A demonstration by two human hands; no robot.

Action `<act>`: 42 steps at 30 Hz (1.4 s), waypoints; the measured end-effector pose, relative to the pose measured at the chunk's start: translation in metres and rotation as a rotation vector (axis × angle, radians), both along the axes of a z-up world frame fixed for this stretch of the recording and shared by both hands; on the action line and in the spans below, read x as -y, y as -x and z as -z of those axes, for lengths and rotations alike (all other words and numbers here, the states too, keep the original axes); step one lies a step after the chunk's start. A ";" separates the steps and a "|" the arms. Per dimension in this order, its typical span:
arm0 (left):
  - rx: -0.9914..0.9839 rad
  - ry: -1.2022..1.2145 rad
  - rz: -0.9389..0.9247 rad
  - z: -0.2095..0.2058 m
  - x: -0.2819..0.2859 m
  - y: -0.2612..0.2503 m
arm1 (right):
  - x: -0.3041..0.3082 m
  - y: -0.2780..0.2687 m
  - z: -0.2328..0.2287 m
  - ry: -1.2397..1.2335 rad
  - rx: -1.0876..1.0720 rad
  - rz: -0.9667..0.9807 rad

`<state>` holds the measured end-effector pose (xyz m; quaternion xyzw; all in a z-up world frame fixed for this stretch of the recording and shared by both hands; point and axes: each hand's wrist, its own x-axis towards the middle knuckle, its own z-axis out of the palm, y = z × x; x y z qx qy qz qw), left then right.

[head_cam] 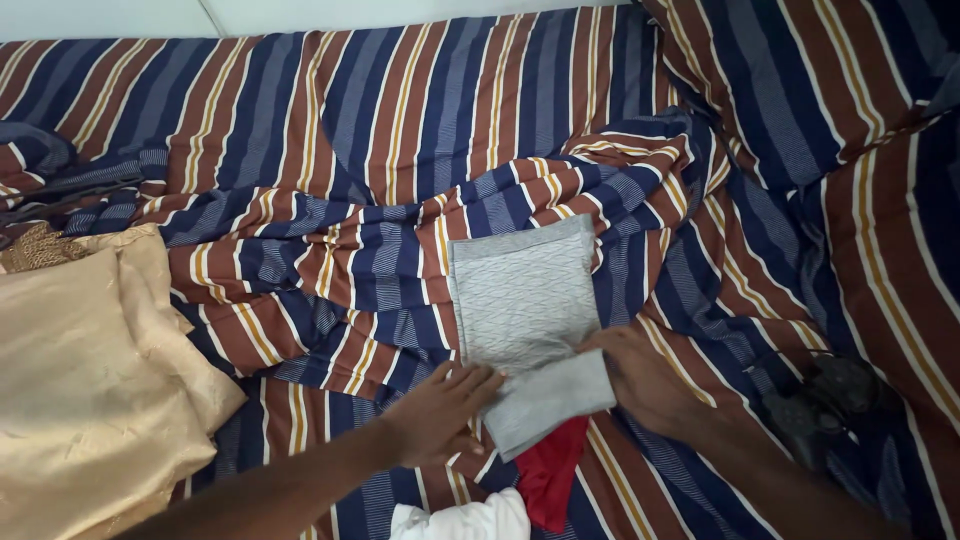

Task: The recorder folds several pieces of clothing including underwear and a tank top and packs them into a suitcase.

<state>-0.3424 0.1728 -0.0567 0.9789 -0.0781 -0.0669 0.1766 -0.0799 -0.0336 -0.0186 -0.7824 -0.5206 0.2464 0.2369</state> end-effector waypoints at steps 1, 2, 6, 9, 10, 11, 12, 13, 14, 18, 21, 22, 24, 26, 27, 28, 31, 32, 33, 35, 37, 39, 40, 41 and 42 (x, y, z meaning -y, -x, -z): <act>-0.003 0.001 0.001 -0.002 0.005 -0.001 | -0.002 -0.002 0.003 0.001 -0.003 0.001; -0.019 0.030 -0.052 -0.003 0.009 -0.002 | -0.003 -0.003 0.005 0.026 0.059 0.014; -0.044 0.130 -0.227 -0.008 0.020 -0.012 | -0.021 -0.007 -0.009 0.126 0.051 0.075; -0.100 0.123 -0.273 -0.011 0.019 -0.018 | -0.030 -0.033 0.014 0.103 -0.164 0.039; -0.100 0.123 -0.274 -0.003 0.018 -0.021 | -0.036 -0.038 0.012 0.103 -0.164 0.037; -0.004 0.137 -0.293 0.004 0.017 -0.022 | -0.042 -0.042 0.010 0.081 -0.186 -0.030; 0.093 0.151 -0.311 0.011 0.016 -0.023 | -0.047 -0.046 0.007 0.060 -0.207 -0.098; 0.093 0.150 -0.314 0.009 0.014 -0.026 | -0.054 -0.045 0.002 0.059 -0.207 -0.101; 0.061 0.189 -0.341 0.007 0.013 -0.028 | -0.061 -0.045 -0.003 0.231 -0.087 -0.017; 0.137 0.249 -0.460 -0.010 0.012 -0.040 | -0.064 -0.072 0.028 0.272 -0.089 0.052; 0.337 0.635 -0.997 0.035 -0.002 -0.064 | -0.072 -0.081 0.029 0.093 -0.039 0.006; 0.336 0.637 -0.999 0.032 -0.012 -0.075 | -0.078 -0.080 0.027 0.095 -0.039 0.005; 0.327 0.800 -1.149 0.024 -0.030 -0.093 | -0.089 -0.073 0.025 0.108 0.074 0.183; 0.366 0.791 -1.165 0.034 -0.046 -0.112 | -0.100 -0.067 0.012 0.142 0.063 0.253; 0.402 0.783 -1.182 0.038 -0.052 -0.121 | -0.104 -0.064 0.006 0.178 0.051 0.321; 0.400 0.783 -1.182 0.051 -0.058 -0.129 | -0.106 -0.067 0.015 0.180 0.049 0.323; 0.446 0.661 -1.176 0.078 -0.072 -0.145 | -0.110 -0.078 0.041 0.111 0.100 0.444; 0.400 0.662 -1.221 0.079 -0.072 -0.146 | -0.110 -0.082 0.051 0.130 0.117 0.484; 0.357 0.665 -1.265 0.080 -0.073 -0.149 | -0.109 -0.088 0.061 0.148 0.137 0.523; 0.356 0.618 -1.268 0.099 -0.075 -0.154 | -0.107 -0.087 0.063 0.098 0.172 0.527; 0.353 0.569 -1.272 0.091 -0.068 -0.152 | -0.108 -0.074 0.049 0.049 0.204 0.531; 0.127 0.377 -1.439 0.056 -0.052 -0.146 | -0.111 -0.050 0.017 0.093 0.275 0.620; 0.126 0.377 -1.436 0.030 -0.042 -0.144 | -0.111 -0.044 0.020 0.095 0.274 0.623; 0.208 0.157 -1.294 0.005 -0.033 -0.140 | -0.112 -0.038 0.022 -0.175 0.527 0.515; 0.284 -0.058 -1.140 -0.020 -0.023 -0.137 | -0.113 -0.032 0.024 -0.447 0.771 0.391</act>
